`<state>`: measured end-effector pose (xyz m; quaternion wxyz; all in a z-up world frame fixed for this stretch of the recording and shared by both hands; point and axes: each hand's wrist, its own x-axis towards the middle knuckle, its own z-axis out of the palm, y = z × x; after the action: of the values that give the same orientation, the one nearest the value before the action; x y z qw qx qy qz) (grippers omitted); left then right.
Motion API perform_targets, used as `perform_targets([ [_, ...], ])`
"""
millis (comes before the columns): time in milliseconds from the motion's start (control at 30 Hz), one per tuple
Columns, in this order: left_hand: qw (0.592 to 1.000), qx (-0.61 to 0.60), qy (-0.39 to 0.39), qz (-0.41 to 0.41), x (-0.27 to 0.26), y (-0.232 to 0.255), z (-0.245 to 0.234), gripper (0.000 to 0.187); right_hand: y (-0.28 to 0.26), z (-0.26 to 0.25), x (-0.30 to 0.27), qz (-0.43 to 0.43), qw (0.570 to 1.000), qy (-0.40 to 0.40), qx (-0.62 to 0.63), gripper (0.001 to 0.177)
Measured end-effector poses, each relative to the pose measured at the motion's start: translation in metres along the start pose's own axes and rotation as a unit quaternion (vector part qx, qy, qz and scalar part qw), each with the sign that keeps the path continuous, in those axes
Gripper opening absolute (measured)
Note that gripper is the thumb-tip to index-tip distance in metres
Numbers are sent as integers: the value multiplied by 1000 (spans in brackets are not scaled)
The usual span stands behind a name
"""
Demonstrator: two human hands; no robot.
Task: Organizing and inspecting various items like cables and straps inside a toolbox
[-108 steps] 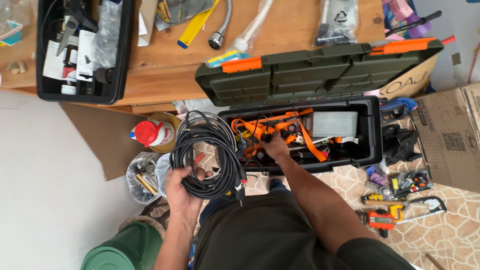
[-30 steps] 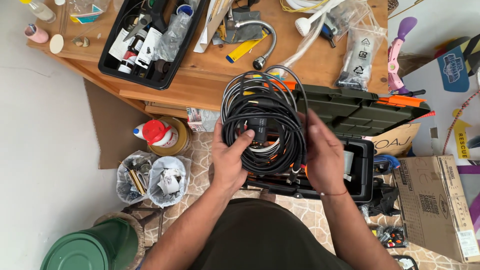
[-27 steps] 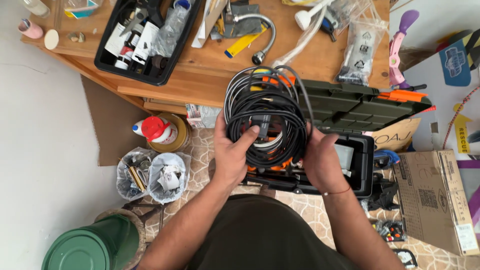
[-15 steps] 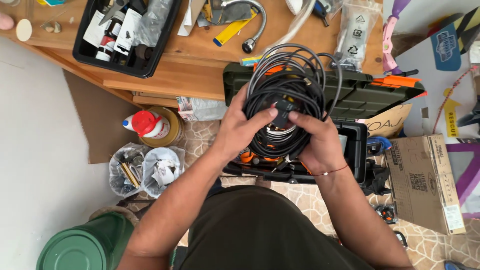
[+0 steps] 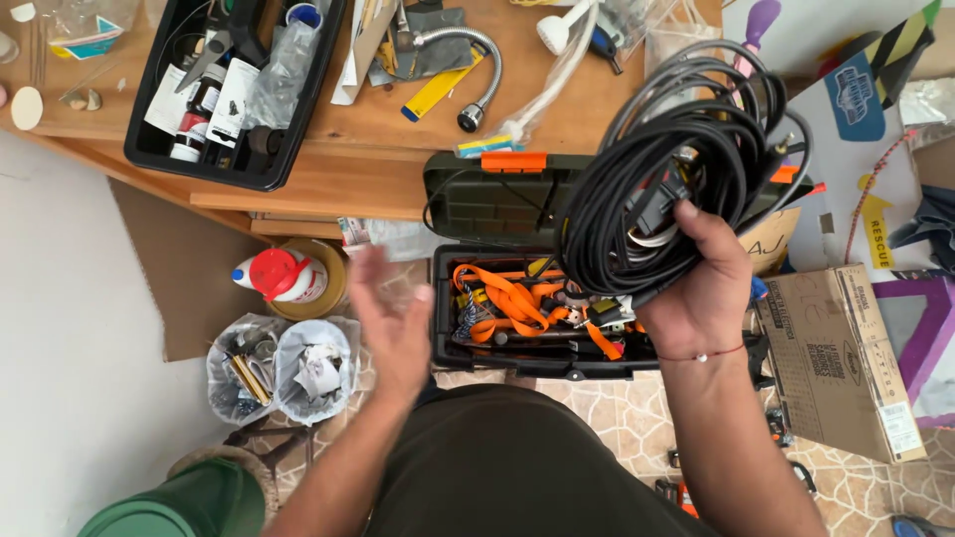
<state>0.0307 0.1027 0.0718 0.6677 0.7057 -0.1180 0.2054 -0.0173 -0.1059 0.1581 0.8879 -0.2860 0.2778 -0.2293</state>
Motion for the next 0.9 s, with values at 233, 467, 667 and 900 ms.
perform_targets([
  [233,777,-394,-191,-453,-4,16,27,90,39,-28,-14,63,997,31,-20,33],
  [467,715,-376,-211,-551,-1,7,34,45,66,-61,-29,122,986,-51,-101,25],
  [667,758,-255,-244,-548,5,27,20,16,67,-46,-29,151,979,-87,-108,26],
  [900,733,-424,-180,-501,17,16,12,36,83,-37,-30,189,968,-89,-135,25],
])
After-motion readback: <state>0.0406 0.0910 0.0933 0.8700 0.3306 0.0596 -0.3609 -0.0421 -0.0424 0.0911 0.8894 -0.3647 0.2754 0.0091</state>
